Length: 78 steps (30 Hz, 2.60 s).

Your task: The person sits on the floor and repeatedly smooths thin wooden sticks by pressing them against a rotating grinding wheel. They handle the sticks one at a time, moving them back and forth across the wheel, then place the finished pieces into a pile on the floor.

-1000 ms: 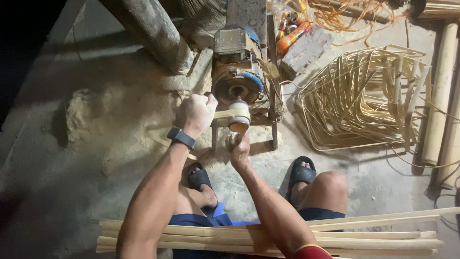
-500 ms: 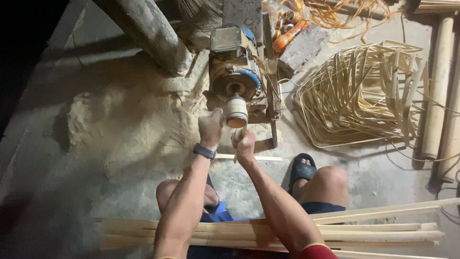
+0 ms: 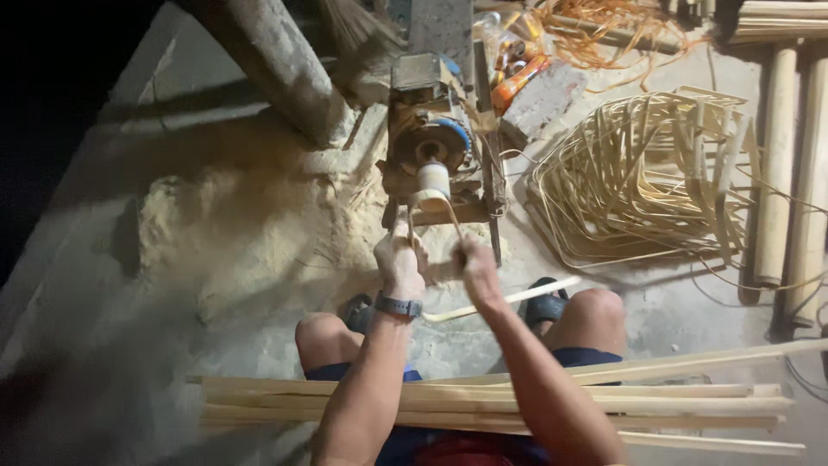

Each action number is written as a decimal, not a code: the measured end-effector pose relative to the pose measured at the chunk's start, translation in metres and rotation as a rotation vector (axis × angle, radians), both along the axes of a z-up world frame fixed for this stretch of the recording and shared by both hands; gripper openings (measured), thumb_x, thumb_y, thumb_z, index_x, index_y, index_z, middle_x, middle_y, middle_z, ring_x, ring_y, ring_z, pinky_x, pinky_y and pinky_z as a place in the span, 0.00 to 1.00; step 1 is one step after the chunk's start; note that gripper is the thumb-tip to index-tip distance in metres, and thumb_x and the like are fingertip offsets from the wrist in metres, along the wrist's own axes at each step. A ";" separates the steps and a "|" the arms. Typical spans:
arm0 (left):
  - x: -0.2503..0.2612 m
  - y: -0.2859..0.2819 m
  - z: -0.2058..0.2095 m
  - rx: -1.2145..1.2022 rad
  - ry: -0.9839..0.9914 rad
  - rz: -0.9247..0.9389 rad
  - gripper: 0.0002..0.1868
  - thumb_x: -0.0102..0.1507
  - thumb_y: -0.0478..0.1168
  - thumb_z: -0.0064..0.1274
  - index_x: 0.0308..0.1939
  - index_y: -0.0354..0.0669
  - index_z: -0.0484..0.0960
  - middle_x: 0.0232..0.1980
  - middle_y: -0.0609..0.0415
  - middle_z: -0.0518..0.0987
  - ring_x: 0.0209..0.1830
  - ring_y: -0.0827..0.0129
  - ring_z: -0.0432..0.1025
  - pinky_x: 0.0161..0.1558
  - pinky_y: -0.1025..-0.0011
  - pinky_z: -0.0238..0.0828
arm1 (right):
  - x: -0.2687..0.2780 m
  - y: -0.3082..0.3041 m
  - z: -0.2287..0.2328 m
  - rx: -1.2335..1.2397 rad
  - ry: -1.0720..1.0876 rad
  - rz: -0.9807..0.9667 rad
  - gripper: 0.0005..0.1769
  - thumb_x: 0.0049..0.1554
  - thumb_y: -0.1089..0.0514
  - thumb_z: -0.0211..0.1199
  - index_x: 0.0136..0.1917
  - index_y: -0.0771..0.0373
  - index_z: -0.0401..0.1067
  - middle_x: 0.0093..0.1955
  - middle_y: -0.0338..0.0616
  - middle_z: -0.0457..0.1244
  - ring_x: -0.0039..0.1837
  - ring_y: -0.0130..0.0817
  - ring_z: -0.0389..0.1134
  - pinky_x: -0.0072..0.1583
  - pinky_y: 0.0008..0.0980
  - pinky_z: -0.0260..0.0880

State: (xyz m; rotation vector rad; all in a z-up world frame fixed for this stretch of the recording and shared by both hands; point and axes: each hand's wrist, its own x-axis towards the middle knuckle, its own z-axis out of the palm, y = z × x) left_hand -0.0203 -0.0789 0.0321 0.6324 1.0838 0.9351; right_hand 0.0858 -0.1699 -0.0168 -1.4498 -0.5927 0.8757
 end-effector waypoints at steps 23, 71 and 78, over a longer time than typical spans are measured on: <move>-0.123 -0.080 -0.023 0.542 0.585 -1.612 0.11 0.59 0.43 0.63 0.37 0.38 0.88 0.31 0.52 0.85 0.31 0.72 0.76 0.36 0.71 0.72 | 0.220 -0.164 0.041 -0.425 -1.330 -0.427 0.20 0.58 0.47 0.72 0.57 0.61 0.78 0.54 0.58 0.62 0.58 0.51 0.65 0.55 0.48 0.68; -0.027 0.143 0.153 1.059 1.431 -0.634 0.20 0.60 0.61 0.56 0.29 0.52 0.90 0.30 0.43 0.83 0.30 0.45 0.78 0.35 0.52 0.76 | 0.098 0.039 0.116 -0.357 -1.132 0.133 0.35 0.67 0.43 0.44 0.25 0.63 0.70 0.22 0.56 0.60 0.26 0.55 0.62 0.38 0.51 0.62; -0.032 0.147 0.148 0.918 1.476 -0.590 0.16 0.62 0.53 0.53 0.26 0.53 0.89 0.33 0.44 0.83 0.34 0.44 0.78 0.40 0.53 0.76 | 0.078 0.041 0.104 -0.319 -1.103 0.052 0.33 0.67 0.45 0.45 0.29 0.64 0.74 0.24 0.59 0.60 0.30 0.59 0.64 0.40 0.54 0.64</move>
